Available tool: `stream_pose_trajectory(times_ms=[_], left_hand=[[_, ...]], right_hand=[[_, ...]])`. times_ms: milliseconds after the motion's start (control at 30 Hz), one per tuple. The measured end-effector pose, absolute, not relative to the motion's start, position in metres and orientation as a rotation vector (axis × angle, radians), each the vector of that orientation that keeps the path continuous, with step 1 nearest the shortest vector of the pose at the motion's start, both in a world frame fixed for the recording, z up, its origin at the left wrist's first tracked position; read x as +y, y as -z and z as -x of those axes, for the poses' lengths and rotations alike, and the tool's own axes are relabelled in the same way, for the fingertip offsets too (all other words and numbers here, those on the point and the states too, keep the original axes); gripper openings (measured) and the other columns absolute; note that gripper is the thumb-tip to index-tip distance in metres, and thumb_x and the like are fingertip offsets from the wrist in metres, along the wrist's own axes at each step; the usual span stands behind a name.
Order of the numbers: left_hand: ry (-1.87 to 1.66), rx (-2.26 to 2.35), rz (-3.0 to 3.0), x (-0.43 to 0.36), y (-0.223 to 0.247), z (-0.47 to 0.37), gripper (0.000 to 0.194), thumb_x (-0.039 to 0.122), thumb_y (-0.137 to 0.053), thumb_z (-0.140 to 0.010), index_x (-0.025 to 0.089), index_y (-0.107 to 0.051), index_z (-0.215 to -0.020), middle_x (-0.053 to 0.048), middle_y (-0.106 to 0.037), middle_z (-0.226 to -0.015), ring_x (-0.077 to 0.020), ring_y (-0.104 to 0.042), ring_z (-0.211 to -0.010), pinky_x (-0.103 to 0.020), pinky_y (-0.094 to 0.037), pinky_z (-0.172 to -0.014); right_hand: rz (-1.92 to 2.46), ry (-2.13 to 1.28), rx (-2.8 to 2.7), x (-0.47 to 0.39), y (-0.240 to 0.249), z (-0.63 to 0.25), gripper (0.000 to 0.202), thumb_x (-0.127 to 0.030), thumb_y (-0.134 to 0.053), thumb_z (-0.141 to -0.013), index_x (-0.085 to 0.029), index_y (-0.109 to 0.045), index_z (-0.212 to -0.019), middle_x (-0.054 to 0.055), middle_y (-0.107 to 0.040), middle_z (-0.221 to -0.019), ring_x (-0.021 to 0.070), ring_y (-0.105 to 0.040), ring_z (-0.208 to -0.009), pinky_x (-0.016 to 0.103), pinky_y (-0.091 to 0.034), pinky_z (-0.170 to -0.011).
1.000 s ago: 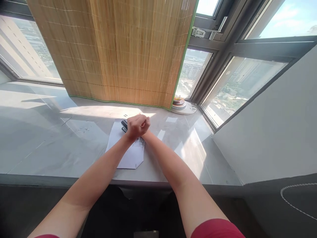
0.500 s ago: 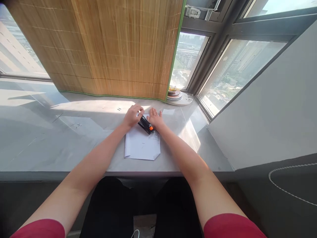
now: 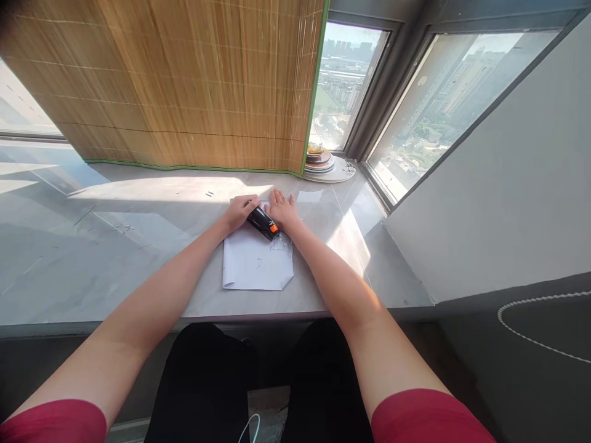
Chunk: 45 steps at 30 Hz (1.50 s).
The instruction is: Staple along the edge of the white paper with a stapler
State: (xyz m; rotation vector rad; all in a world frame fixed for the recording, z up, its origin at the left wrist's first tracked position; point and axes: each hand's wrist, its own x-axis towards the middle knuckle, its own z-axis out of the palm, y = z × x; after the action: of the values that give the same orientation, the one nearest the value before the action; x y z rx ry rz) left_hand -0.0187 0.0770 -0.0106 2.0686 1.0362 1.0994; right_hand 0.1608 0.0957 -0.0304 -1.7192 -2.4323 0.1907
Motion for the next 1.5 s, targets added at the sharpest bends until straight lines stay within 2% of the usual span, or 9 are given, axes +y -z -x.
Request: stream_pose_trajectory(times_ms=[167, 267, 367, 533, 667, 967, 1267, 1367, 1500], left_hand=[[-1.046, 1.02, -2.007, 0.08, 0.013, 0.018, 0.044, 0.054, -0.043, -0.096, 0.02, -0.051, -0.069, 0.001, -0.048, -0.067, -0.0148, -0.042, -0.066, -0.03, -0.034, -0.067], [-1.037, 1.013, -1.993, 0.081, 0.015, 0.018, 0.045, 0.055, -0.044, -0.096, 0.02, -0.05, -0.069, 0.001, -0.048, -0.067, -0.0154, -0.043, -0.067, -0.03, -0.035, -0.067], [-1.028, 1.019, -1.988, 0.081, 0.015, 0.018, 0.045, 0.055, -0.043, -0.097, 0.02, -0.052, -0.07, 0.0, -0.05, -0.069, -0.0162, -0.044, -0.069, -0.031, -0.036, -0.068], [-1.028, 1.01, -1.983, 0.08, 0.014, 0.017, 0.041, 0.049, -0.043, -0.097, 0.02, -0.054, -0.07, 0.0, -0.052, -0.069, -0.0166, -0.046, -0.069, -0.031, -0.036, -0.068], [-1.02, 1.027, -1.968, 0.08, 0.014, 0.017, 0.042, 0.05, -0.042, -0.096, 0.02, -0.052, -0.068, 0.0, -0.049, -0.067, -0.0162, -0.044, -0.067, -0.031, -0.035, -0.067], [-1.034, 1.01, -1.995, 0.083, 0.019, 0.018, 0.039, 0.047, -0.043, -0.095, 0.02, -0.053, -0.069, -0.001, -0.052, -0.07, -0.0173, -0.045, -0.07, -0.032, -0.035, -0.069], [-1.023, 1.019, -1.988, 0.084, 0.02, 0.018, 0.04, 0.047, -0.043, -0.097, 0.02, -0.053, -0.07, 0.0, -0.051, -0.069, -0.017, -0.044, -0.069, -0.032, -0.036, -0.068], [-1.019, 1.021, -1.987, 0.083, 0.02, 0.018, 0.04, 0.047, -0.043, -0.097, 0.02, -0.052, -0.069, 0.0, -0.05, -0.069, -0.017, -0.044, -0.07, -0.032, -0.035, -0.068], [-1.014, 1.026, -1.976, 0.082, 0.018, 0.018, 0.04, 0.048, -0.042, -0.097, 0.02, -0.052, -0.07, -0.001, -0.05, -0.07, -0.0169, -0.044, -0.07, -0.032, -0.035, -0.069]], right_hand=[[1.608, -0.169, -2.311, 0.1, 0.034, -0.162, 0.057, -0.034, -0.034, -0.109, -0.007, -0.042, -0.159, 0.022, -0.042, -0.167, 0.0321, -0.039, -0.156, 0.061, -0.022, -0.13], [1.505, -0.156, -2.11, 0.095, 0.028, -0.17, 0.042, -0.024, -0.042, -0.106, -0.011, -0.061, -0.141, 0.019, -0.066, -0.144, 0.0303, -0.058, -0.135, 0.053, -0.037, -0.122], [1.385, -0.138, -1.855, 0.067, 0.014, -0.184, 0.028, -0.016, -0.05, -0.099, -0.019, -0.072, -0.117, 0.013, -0.074, -0.117, 0.0281, -0.064, -0.113, 0.045, -0.052, -0.103], [1.151, -0.46, -1.984, -0.023, -0.002, -0.193, 0.015, -0.016, -0.067, -0.092, -0.026, -0.078, -0.09, 0.004, -0.074, -0.097, 0.02, -0.066, -0.083, 0.038, -0.055, -0.085], [1.217, -0.675, -2.148, -0.074, 0.007, -0.185, 0.03, -0.018, -0.087, -0.079, -0.028, -0.082, -0.107, 0.005, -0.073, -0.107, 0.0228, -0.068, -0.093, 0.041, -0.056, -0.089], [1.31, -0.694, -2.036, -0.084, 0.014, -0.177, 0.024, -0.005, -0.075, -0.085, -0.028, -0.083, -0.08, 0.002, -0.073, -0.087, 0.02, -0.067, -0.082, 0.038, -0.054, -0.084], [1.33, -0.801, -2.004, -0.085, 0.011, -0.174, 0.018, -0.011, -0.076, -0.083, -0.028, -0.082, -0.08, 0.003, -0.074, -0.091, 0.0218, -0.067, -0.083, 0.041, -0.054, -0.086], [1.338, -0.769, -2.047, -0.087, 0.011, -0.172, 0.021, -0.008, -0.073, -0.084, -0.027, -0.077, -0.076, 0.002, -0.072, -0.088, 0.0207, -0.064, -0.08, 0.04, -0.051, -0.083], [1.332, -0.604, -2.232, -0.091, 0.012, -0.167, 0.025, -0.001, -0.061, -0.087, -0.023, -0.065, -0.076, 0.005, -0.066, -0.093, 0.0237, -0.061, -0.092, 0.037, -0.049, -0.08]])
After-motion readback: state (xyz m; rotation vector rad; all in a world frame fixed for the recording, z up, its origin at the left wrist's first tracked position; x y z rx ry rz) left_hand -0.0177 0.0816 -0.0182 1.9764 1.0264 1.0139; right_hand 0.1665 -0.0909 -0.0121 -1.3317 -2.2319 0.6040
